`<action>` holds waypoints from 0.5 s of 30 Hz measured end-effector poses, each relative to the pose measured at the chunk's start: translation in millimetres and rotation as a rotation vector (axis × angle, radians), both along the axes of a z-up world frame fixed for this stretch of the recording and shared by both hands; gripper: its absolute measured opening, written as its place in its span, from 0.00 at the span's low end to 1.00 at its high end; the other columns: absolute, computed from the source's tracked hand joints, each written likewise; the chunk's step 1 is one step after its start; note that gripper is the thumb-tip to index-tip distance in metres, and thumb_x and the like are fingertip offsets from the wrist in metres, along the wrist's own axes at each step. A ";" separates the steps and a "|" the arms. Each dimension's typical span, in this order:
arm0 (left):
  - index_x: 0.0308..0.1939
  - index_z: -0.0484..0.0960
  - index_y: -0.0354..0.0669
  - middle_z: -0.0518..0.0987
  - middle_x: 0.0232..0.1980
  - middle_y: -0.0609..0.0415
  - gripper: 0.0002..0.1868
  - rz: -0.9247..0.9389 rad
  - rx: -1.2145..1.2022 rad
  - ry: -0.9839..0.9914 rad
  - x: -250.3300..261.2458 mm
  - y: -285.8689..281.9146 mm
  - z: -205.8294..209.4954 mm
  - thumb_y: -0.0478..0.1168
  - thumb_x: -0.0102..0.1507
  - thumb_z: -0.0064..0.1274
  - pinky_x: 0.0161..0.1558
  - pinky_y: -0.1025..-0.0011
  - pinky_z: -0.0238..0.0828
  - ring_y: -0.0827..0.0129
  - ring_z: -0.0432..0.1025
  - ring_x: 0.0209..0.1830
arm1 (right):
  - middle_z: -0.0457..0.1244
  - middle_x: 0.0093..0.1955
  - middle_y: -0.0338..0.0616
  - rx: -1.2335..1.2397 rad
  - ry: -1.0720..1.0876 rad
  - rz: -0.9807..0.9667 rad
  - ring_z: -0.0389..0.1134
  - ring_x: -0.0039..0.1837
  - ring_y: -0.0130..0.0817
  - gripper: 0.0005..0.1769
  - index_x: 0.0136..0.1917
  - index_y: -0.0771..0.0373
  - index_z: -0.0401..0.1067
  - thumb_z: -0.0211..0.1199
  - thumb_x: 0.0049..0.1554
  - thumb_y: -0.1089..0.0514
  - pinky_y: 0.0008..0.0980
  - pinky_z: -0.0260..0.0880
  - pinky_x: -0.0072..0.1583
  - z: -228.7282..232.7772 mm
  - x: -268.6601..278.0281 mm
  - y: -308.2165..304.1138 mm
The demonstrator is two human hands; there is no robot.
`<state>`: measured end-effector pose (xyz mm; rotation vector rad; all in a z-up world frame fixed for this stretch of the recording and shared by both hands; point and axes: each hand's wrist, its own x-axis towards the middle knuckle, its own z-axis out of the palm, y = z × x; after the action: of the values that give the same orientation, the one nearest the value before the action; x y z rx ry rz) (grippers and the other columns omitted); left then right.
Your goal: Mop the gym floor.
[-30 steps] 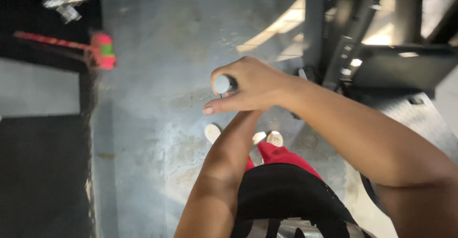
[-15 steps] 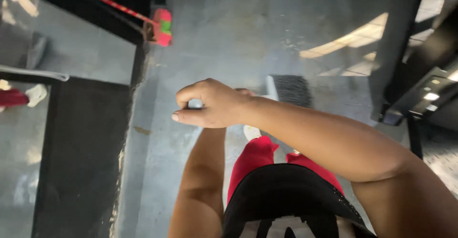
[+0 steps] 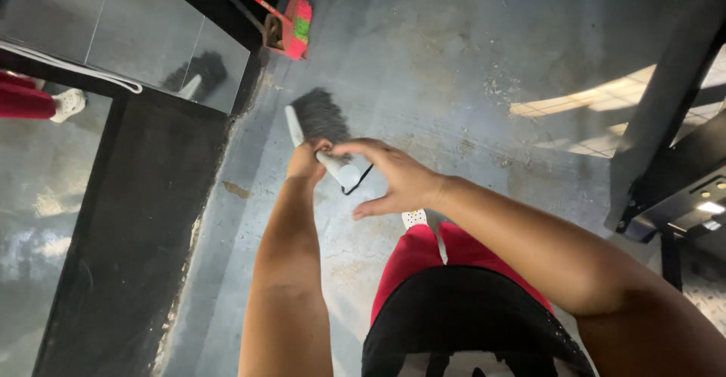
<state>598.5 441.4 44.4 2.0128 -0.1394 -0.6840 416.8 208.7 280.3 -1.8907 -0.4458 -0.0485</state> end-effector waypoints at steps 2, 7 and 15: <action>0.43 0.85 0.45 0.84 0.43 0.50 0.12 -0.234 0.246 -0.377 -4.0 10.7 -1.3 0.38 0.56 0.57 0.47 0.66 0.73 0.63 0.80 0.45 | 0.52 0.78 0.56 -0.133 0.072 -0.045 0.52 0.78 0.54 0.63 0.79 0.60 0.52 0.83 0.39 0.46 0.46 0.53 0.74 -27.6 3.4 -2.3; 0.45 0.87 0.51 0.85 0.48 0.48 0.11 -0.184 0.331 -0.363 -22.3 -4.3 -6.4 0.39 0.59 0.56 0.54 0.64 0.74 0.56 0.79 0.51 | 0.43 0.80 0.63 -0.209 0.050 -0.097 0.43 0.80 0.58 0.73 0.80 0.64 0.42 0.87 0.37 0.42 0.48 0.49 0.73 -30.4 38.1 13.8; 0.50 0.83 0.46 0.83 0.51 0.45 0.18 -0.305 0.229 -0.418 -46.6 -84.8 -1.6 0.38 0.55 0.62 0.53 0.61 0.73 0.52 0.77 0.53 | 0.68 0.46 0.41 0.394 0.014 -0.204 0.69 0.52 0.31 0.09 0.48 0.63 0.72 0.72 0.58 0.62 0.32 0.69 0.59 -47.8 -9.9 -24.7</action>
<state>551.9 356.7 42.8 2.3618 -0.6512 -0.4703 406.9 184.1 232.5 -1.5398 -0.2125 -0.2412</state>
